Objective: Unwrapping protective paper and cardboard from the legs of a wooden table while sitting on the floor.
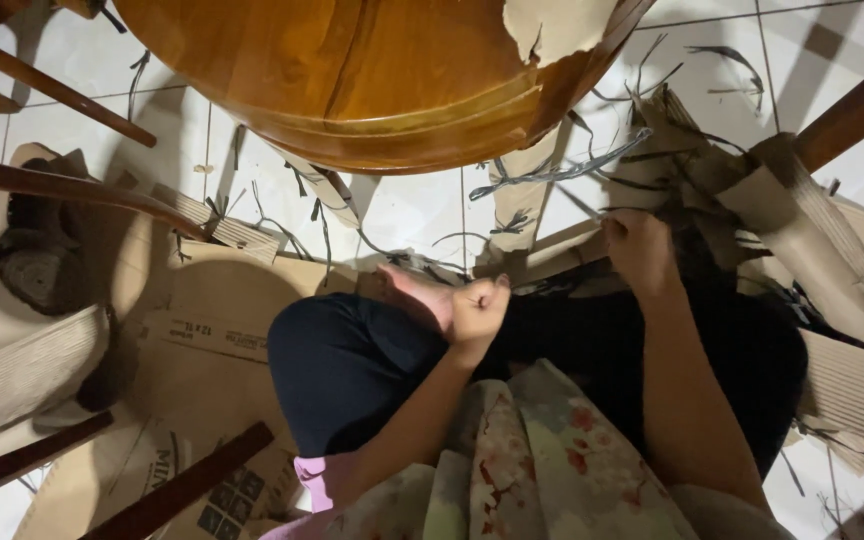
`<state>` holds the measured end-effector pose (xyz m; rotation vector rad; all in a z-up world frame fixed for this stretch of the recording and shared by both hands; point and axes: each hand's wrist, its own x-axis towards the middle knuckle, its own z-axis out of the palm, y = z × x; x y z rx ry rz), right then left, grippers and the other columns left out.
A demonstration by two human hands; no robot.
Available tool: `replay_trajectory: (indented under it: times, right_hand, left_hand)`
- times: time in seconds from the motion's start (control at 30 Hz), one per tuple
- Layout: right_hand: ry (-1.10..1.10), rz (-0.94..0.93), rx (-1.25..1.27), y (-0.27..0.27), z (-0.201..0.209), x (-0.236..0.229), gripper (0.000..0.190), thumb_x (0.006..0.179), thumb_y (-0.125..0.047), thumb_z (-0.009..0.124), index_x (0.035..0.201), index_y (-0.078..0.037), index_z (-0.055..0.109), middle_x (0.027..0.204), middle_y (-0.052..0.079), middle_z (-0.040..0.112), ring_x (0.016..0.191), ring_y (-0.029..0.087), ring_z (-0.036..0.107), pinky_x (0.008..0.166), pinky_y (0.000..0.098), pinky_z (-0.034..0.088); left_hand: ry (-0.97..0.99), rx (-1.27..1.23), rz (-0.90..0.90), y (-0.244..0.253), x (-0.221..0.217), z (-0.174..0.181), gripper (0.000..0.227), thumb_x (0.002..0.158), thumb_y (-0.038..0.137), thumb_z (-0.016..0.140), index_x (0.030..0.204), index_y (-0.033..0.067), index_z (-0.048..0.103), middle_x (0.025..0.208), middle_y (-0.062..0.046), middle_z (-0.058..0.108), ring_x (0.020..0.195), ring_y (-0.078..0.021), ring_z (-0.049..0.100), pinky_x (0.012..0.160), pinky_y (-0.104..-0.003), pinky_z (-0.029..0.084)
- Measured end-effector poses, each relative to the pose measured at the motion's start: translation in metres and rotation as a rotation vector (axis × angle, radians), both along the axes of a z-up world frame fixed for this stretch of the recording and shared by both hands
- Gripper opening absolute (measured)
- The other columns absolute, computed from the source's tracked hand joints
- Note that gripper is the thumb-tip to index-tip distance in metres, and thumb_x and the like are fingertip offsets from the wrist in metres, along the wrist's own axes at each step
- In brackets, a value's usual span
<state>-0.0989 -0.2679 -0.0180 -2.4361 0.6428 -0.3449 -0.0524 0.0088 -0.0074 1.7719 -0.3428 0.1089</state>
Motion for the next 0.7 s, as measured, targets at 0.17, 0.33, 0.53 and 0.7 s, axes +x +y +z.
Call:
replay_trajectory:
  times: [0.17,0.33,0.53,0.7]
  right_hand:
    - [-0.149,0.077,0.036,0.004,0.025,0.023,0.014,0.100,-0.019,0.064,0.110,-0.016,0.074,0.079,0.006,0.072,0.080,0.037,0.070,0.074,0.0497,0.055]
    - [-0.085,0.221,0.883,0.010,0.060,0.059,0.020,0.107,-0.019,0.047,0.093,-0.012,0.060,0.063,-0.020,0.039,0.058,-0.009,0.042,0.045,0.0124,0.030]
    - [0.369,0.268,1.624,-0.007,0.009,0.105,0.022,0.103,-0.031,0.053,0.087,-0.017,0.048,0.063,-0.018,0.019,0.049,-0.002,0.022,0.035,0.0133,0.015]
    - [0.492,0.216,1.496,-0.013,-0.025,0.113,0.020,0.102,-0.029,0.056,0.090,-0.013,0.053,0.062,-0.018,0.020,0.047,-0.003,0.023,0.034,0.0137,0.016]
  left_hand:
    - [0.137,-0.052,0.038,0.006,0.019,-0.003,0.048,0.084,0.010,0.075,0.057,0.0136,0.036,0.047,-0.004,0.040,0.051,-0.0155,0.039,0.053,-0.032,0.037]
    - [0.304,-0.014,0.107,0.017,0.045,0.023,0.022,0.080,0.003,0.065,0.076,0.0152,0.047,0.070,0.000,0.052,0.074,-0.0145,0.053,0.074,-0.030,0.045]
    - [0.390,-0.006,-0.254,0.009,0.077,0.089,0.080,0.097,0.000,0.059,0.164,0.0112,0.017,0.162,-0.038,0.016,0.152,-0.0529,0.010,0.121,-0.068,0.014]
    - [0.339,0.060,-0.277,-0.005,0.101,0.009,0.046,0.108,0.015,0.052,0.153,0.0179,0.041,0.120,-0.016,0.070,0.117,-0.0306,0.067,0.106,-0.048,0.047]
